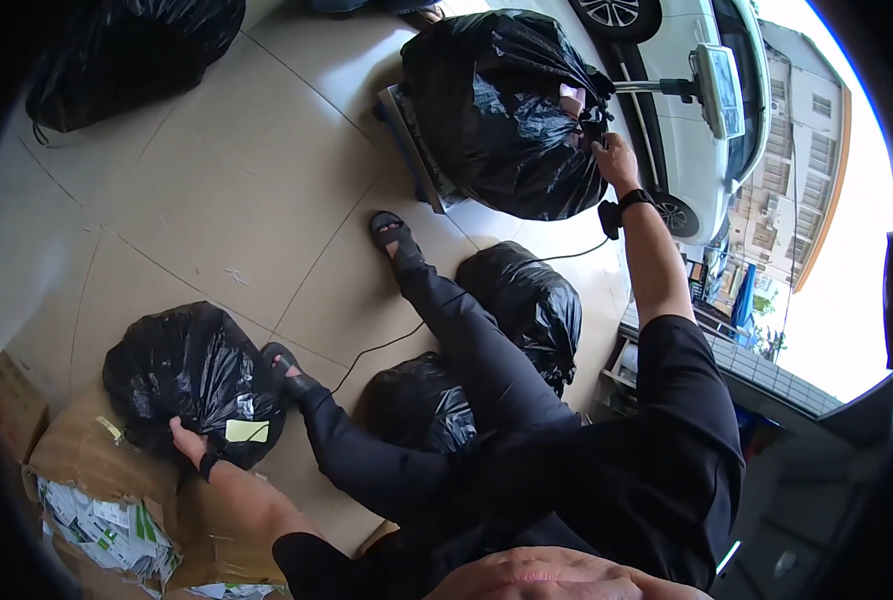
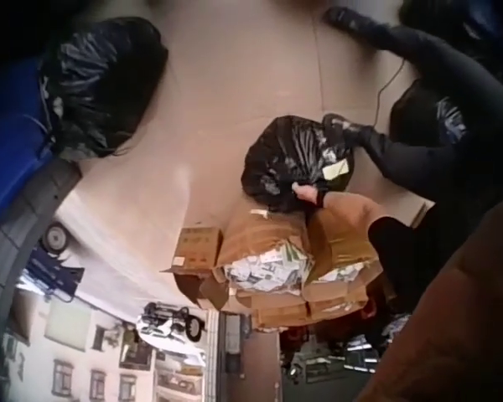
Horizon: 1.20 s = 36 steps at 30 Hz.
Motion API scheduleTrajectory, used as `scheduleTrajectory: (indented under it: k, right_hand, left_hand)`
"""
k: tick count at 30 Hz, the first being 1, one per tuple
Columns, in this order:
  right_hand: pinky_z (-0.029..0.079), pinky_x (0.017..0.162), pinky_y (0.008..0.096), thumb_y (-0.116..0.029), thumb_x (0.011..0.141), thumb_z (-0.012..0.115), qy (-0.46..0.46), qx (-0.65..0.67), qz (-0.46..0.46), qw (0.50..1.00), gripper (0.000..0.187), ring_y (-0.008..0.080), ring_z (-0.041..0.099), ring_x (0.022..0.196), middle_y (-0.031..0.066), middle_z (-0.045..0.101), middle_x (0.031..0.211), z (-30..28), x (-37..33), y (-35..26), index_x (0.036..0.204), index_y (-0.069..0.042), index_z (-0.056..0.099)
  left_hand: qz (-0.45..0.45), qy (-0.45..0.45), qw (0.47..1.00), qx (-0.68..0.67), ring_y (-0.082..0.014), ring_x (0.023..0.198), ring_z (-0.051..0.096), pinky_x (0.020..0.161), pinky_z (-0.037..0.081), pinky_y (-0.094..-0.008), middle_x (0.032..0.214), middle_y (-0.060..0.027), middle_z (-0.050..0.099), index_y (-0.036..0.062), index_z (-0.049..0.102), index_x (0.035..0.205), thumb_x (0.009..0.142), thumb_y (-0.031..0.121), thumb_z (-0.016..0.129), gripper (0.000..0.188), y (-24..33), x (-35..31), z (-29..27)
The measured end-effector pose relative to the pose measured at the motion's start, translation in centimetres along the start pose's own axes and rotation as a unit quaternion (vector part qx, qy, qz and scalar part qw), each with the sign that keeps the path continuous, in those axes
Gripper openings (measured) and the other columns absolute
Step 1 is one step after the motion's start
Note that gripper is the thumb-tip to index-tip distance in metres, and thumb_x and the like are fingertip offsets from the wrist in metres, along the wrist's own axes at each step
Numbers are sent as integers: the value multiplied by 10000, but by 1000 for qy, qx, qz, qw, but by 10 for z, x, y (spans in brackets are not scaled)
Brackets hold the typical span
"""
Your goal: Folding paper boxes and then weighing large black bags filled with items on an electronic scale.
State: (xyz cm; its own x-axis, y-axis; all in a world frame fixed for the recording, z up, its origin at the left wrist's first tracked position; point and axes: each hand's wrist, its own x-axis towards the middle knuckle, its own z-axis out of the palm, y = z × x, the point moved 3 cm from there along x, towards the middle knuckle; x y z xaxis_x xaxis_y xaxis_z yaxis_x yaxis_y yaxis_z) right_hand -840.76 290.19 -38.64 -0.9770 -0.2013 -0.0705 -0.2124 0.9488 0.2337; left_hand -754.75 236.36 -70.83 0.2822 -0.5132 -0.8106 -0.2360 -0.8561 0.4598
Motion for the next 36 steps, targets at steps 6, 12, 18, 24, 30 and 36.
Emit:
scheduleTrajectory:
  k: [6, 12, 18, 24, 30, 36]
  right_hand:
    - [470, 908, 403, -313, 855, 628, 78, 90, 13, 993, 393, 344, 607, 1049, 194, 650, 1082, 46, 119, 56, 1126, -28, 645]
    - [503, 646, 338, -100, 807, 619, -266, 246, -122, 924, 175, 254, 643, 742, 93, 647, 779, 28, 117, 40, 968, -76, 683]
    - [490, 680, 445, -12, 707, 529, -281, 168, -223, 918, 199, 362, 616, 779, 163, 614, 809, -51, 95, 78, 859, -89, 633]
    - [425, 573, 403, 26, 696, 519, -275, 183, -305, 893, 150, 307, 558, 667, 135, 533, 721, -118, 35, 21, 803, -66, 572]
    - [350, 499, 289, -19, 791, 558, -365, 274, -169, 873, 78, 146, 467, 570, 57, 469, 680, -224, -99, -80, 718, -36, 538]
    - [346, 509, 283, -178, 891, 573, -399, 324, -270, 814, 247, 115, 446, 550, 59, 479, 636, -251, -243, -188, 716, -5, 587]
  left_hand:
    - [-50, 87, 995, -14, -231, 797, 616, 622, 482, -355, 938, -75, 632, 46, 644, 1010, 771, 418, 605, 444, 8, -183, -32]
    - [37, 139, 957, -253, -189, 900, 596, 841, 455, -284, 968, -53, 635, 44, 614, 1025, 856, 210, 566, 241, -23, -358, -67]
    - [202, 74, 965, -147, -179, 908, 609, 832, 478, -298, 924, -41, 618, 63, 582, 924, 837, 139, 554, 118, -50, -475, -106]
    - [84, 126, 939, -309, -156, 830, 570, 785, 488, -288, 876, -23, 561, 75, 539, 876, 795, 106, 573, 93, -43, -575, -74]
    - [63, 123, 932, -336, -164, 823, 558, 755, 492, -296, 870, -29, 523, 77, 532, 929, 775, 90, 581, 163, -59, -614, -114]
    - [126, 230, 935, -237, -176, 850, 551, 745, 502, -299, 934, -33, 499, 80, 519, 979, 762, 49, 564, 223, -86, -671, -189]
